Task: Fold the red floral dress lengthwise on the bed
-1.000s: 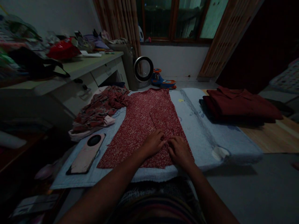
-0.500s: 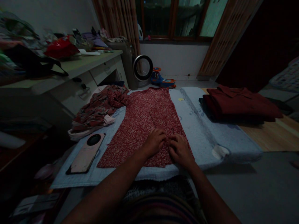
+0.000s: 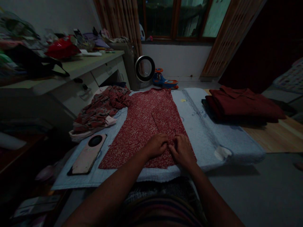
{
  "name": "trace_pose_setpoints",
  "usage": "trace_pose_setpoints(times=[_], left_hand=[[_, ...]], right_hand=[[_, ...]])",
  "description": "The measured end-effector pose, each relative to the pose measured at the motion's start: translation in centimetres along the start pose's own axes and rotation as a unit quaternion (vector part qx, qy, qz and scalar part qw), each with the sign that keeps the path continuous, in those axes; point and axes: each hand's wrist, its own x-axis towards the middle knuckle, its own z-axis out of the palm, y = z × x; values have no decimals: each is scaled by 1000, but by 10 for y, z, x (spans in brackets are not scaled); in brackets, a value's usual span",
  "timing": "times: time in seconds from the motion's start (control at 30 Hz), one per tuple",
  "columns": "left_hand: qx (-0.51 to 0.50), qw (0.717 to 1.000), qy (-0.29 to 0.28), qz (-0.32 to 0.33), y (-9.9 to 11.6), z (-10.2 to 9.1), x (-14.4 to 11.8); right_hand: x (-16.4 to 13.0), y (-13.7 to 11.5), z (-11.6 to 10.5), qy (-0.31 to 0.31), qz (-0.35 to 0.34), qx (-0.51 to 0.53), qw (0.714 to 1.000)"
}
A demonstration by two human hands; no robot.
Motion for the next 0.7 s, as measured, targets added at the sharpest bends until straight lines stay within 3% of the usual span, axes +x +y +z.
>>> trace_pose_setpoints(times=[0.37, 0.7], left_hand=[[-9, 1000, -3, -1, -2, -1, -1], [-31, 1000, 2, 2, 0, -3, -3]], right_hand=[[-3, -3, 0, -33, -18, -37, 999], [-4, 0, 8, 7, -5, -73, 997]])
